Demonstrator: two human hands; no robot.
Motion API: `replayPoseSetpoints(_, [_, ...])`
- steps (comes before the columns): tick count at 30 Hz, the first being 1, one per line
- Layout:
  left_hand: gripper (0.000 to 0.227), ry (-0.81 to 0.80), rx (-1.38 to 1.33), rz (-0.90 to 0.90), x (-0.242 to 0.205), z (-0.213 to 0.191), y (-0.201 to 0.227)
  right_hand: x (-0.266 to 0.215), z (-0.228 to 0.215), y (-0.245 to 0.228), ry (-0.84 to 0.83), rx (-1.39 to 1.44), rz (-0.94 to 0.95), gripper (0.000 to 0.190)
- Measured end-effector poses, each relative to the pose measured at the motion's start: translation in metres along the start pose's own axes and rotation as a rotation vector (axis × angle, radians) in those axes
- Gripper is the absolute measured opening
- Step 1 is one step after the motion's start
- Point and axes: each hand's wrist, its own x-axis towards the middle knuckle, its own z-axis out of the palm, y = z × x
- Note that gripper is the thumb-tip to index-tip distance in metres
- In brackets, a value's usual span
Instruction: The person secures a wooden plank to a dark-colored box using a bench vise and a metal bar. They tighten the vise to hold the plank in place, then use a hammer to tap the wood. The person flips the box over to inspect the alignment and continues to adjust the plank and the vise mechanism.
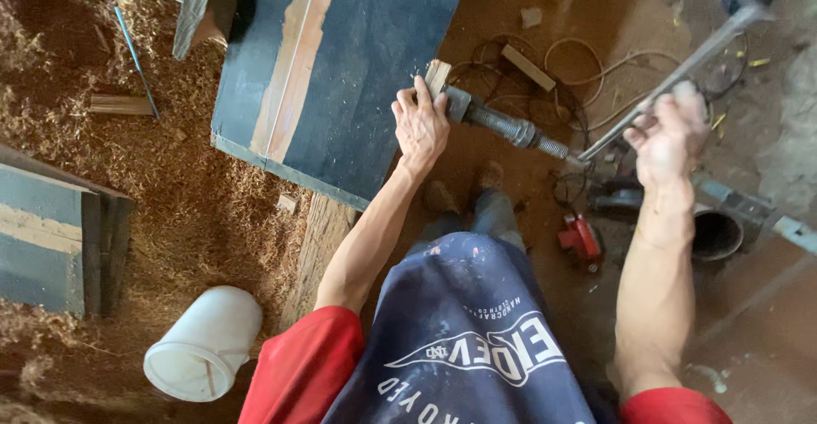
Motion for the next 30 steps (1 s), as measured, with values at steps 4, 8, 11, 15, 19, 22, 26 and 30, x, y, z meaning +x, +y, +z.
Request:
replayPoseSetpoints(4, [0.059,-0.014,0.038,0.003,0.001,-0.002,0.0,0.049,-0.011,0.051,0.087,-0.185,0.287,0.029])
replayPoseSetpoints(8, [0.059,-0.013,0.029,-0.014,0.0,-0.002,0.002,0.056,-0.033,0.118,0.02,-0.237,0.433,0.031])
replayPoseSetpoints(11, [0.059,0.01,0.025,-0.026,0.0,-0.003,0.006,0.053,-0.05,0.144,-0.002,-0.11,0.428,0.035])
replayPoseSetpoints(15, [0.057,0.009,0.024,-0.047,0.0,-0.007,0.011,0.054,-0.056,0.154,-0.065,-0.147,0.392,0.04])
replayPoseSetpoints(19, [0.056,0.016,0.02,-0.053,-0.001,-0.014,0.015,0.054,-0.053,0.159,-0.164,-0.627,0.122,0.044])
replayPoseSetpoints(22, [0.058,0.037,0.008,-0.056,0.002,-0.015,0.016,0.049,-0.04,0.164,-0.306,-0.618,0.064,0.044])
replayPoseSetpoints(26, [0.056,0.064,-0.01,-0.044,0.001,-0.016,0.012,0.017,-0.025,0.165,-0.118,-0.433,0.352,0.033])
replayPoseSetpoints(30, [0.057,-0.017,-0.062,-0.015,0.01,-0.036,0.004,-0.006,-0.007,0.158,-0.007,-0.406,0.342,0.039])
